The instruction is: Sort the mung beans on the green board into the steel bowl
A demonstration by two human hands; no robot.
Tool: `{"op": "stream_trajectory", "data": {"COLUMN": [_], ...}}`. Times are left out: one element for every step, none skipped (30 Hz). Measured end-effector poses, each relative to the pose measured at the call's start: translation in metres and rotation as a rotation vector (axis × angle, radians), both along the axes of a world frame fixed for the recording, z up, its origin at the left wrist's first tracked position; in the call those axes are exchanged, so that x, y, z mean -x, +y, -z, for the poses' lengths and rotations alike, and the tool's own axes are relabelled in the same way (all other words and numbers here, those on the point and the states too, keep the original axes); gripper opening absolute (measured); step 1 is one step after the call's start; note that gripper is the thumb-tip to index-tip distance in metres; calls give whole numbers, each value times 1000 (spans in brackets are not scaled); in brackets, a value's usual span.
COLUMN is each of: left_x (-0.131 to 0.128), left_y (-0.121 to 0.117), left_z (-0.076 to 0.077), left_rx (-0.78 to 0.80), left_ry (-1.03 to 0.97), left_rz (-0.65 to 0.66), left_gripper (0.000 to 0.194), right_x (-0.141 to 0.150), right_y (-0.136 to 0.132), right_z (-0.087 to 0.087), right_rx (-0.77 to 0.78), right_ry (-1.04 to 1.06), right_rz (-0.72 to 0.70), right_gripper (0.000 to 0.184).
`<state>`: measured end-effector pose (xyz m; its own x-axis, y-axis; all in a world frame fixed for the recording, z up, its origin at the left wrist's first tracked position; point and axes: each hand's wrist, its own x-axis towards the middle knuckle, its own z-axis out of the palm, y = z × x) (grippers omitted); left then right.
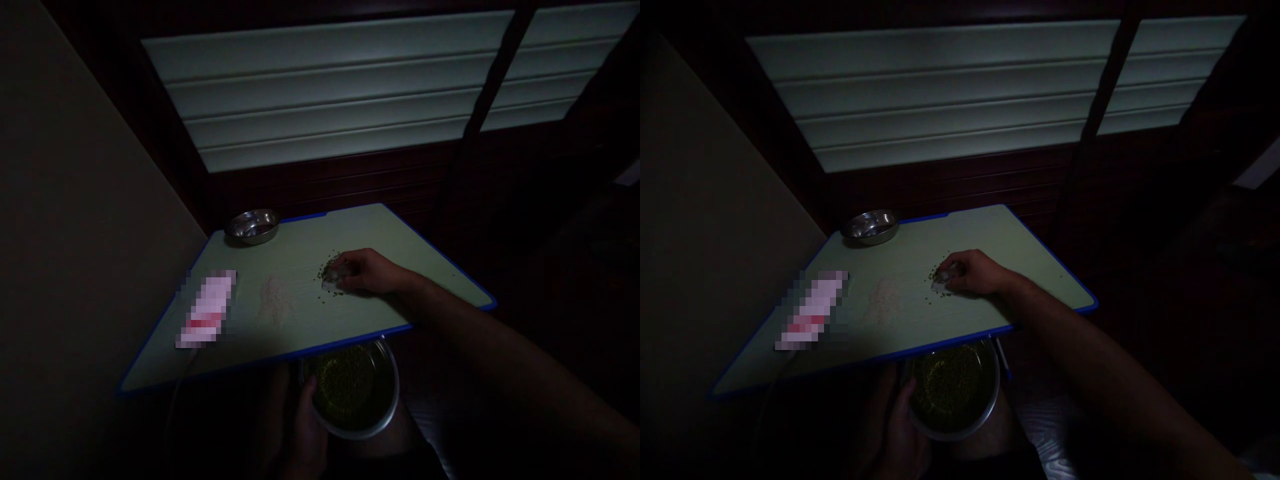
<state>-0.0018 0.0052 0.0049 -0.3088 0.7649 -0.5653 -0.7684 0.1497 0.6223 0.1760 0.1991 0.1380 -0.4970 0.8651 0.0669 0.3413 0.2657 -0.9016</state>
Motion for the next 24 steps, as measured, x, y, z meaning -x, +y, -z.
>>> {"op": "stream_trajectory", "data": {"left_x": [1,1,1,1,1,1,0,0,-1,-1,-1,-1,0,0,0,0,-1,-1,-1,-2,-2,-2,-2,-2], "left_y": [0,0,0,0,0,0,0,0,0,0,0,1,1,2,2,3,3,4,4,4,4,4,4,4], "left_z": [3,5,7,7,6,5,3,2,1,0,0,1,2,3,4,4,3,2,0,-1,-3,-3,-3,-3], "left_rx": [-12,-23,-33,-29,-16,-2,10,21,26,20,12,2,-14,-27,-35,-42,-41,-40,-35,-40,-57,-76,-101,-124], "left_ry": [-2,2,8,9,0,-12,-24,-35,-40,-38,-31,-20,-5,7,12,7,-4,-19,-25,-14,11,38,65,83], "left_rz": [-8,-23,-39,-46,-42,-33,-30,-35,-50,-64,-73,-73,-69,-63,-58,-55,-54,-49,-47,-48,-54,-60,-60,-57], "left_gripper": [57,56,55,53,51,49,49,48,48,50,51,53,56,57,58,58,58,57,56,54,54,53,52,53], "right_x": [2,4,6,8,9,10,12,13,14,14,15,16,16,17,17,18,18,18,18,18,19,18,18,18], "right_y": [0,0,0,0,0,1,1,1,0,-1,-2,-4,-5,-7,-8,-9,-10,-11,-12,-13,-15,-17,-19,-22], "right_z": [0,-1,-1,-2,-2,-3,-4,-5,-6,-7,-8,-10,-11,-12,-13,-14,-15,-15,-16,-16,-17,-17,-17,-18], "right_rx": [14,22,22,16,8,-1,-10,-14,-11,1,16,36,59,81,95,101,103,102,103,106,111,114,113,107], "right_ry": [11,18,21,17,11,1,-11,-24,-32,-38,-41,-45,-48,-55,-62,-72,-82,-90,-96,-101,-105,-113,-125,-142], "right_rz": [-19,-41,-59,-74,-83,-95,-109,-131,-161,-197,-232,-266,-294,-320,-337,-351,-363,-372,-380,-390,-400,-409,-412,-406], "right_gripper": [39,39,37,36,35,35,35,34,34,35,35,36,36,37,37,37,37,36,36,35,35,35,35,35]}}
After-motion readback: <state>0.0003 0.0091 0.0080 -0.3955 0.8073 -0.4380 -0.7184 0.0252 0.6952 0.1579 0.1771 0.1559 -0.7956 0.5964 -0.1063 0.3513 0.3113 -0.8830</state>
